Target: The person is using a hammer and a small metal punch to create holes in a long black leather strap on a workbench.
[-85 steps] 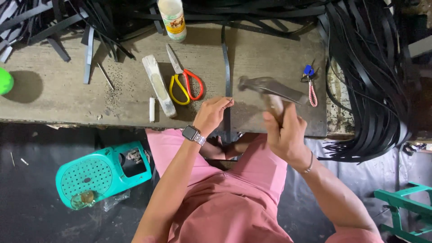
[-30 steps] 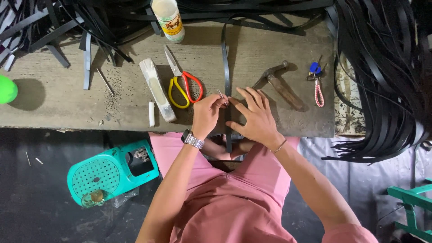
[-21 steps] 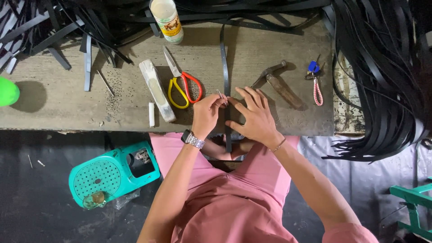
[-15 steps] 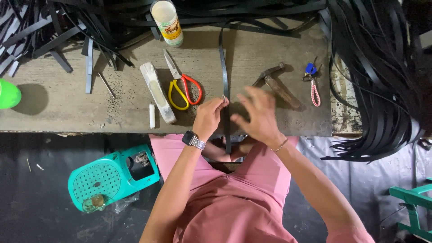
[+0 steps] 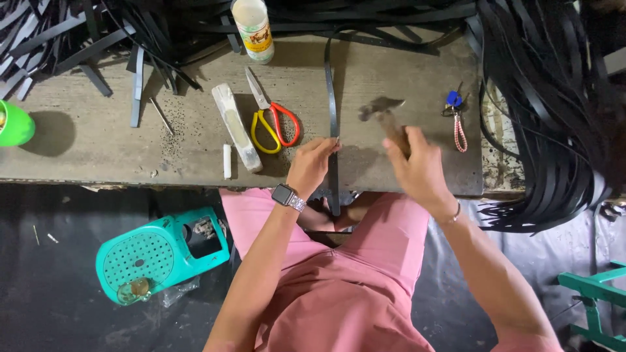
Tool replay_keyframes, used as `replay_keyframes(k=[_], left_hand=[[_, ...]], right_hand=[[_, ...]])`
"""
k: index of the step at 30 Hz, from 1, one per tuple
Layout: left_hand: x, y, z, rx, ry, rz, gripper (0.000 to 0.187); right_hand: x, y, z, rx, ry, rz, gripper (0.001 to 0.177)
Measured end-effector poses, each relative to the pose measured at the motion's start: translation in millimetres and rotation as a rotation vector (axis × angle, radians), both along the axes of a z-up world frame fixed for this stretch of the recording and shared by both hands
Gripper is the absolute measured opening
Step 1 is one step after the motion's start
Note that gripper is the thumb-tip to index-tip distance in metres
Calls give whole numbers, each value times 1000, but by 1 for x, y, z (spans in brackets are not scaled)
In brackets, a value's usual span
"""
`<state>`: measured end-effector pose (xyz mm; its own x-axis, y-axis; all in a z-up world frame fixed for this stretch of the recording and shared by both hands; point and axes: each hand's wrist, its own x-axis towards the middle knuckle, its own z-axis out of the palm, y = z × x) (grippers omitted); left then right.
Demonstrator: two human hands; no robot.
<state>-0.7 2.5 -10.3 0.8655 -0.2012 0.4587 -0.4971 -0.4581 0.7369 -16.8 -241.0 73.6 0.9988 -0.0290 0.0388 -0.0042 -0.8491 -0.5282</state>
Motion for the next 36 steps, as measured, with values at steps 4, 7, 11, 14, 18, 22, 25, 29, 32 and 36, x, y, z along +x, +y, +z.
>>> replay_keyframes(k=[4,7,11,14,18,22,25,29,32,36], left_hand=[[-1,-1,-5,29,6,-7,21],[-2,0,-3,41,-1,0,24],[-3,-1,5,64,-24,4,19],[-3,-2,7,51,-31,10,18],[3,-3,-8,100,-52,50,19],[-1,-2,-1,25,-17,6,18],[0,-3,-1,-13,-27,5,16],[-1,-2,3,-29,-9,-5,18],[2,-3,-5,-47,-18,5,18],[5,-2,-8,-50,-7,14,20]], right_hand=[[-21,26,31,-50,-152,226,35],[-23,38,65,-40,-97,290,31],[-30,19,48,-7,-334,189,41],[-26,36,56,-73,-292,234,44],[-14,34,58,-75,-197,380,39],[-3,8,25,-94,-209,220,32],[16,-10,-19,-234,-310,115,33],[33,-23,-59,-482,-509,71,36],[24,9,-37,-525,-568,62,43],[25,38,-50,-360,-563,366,44]])
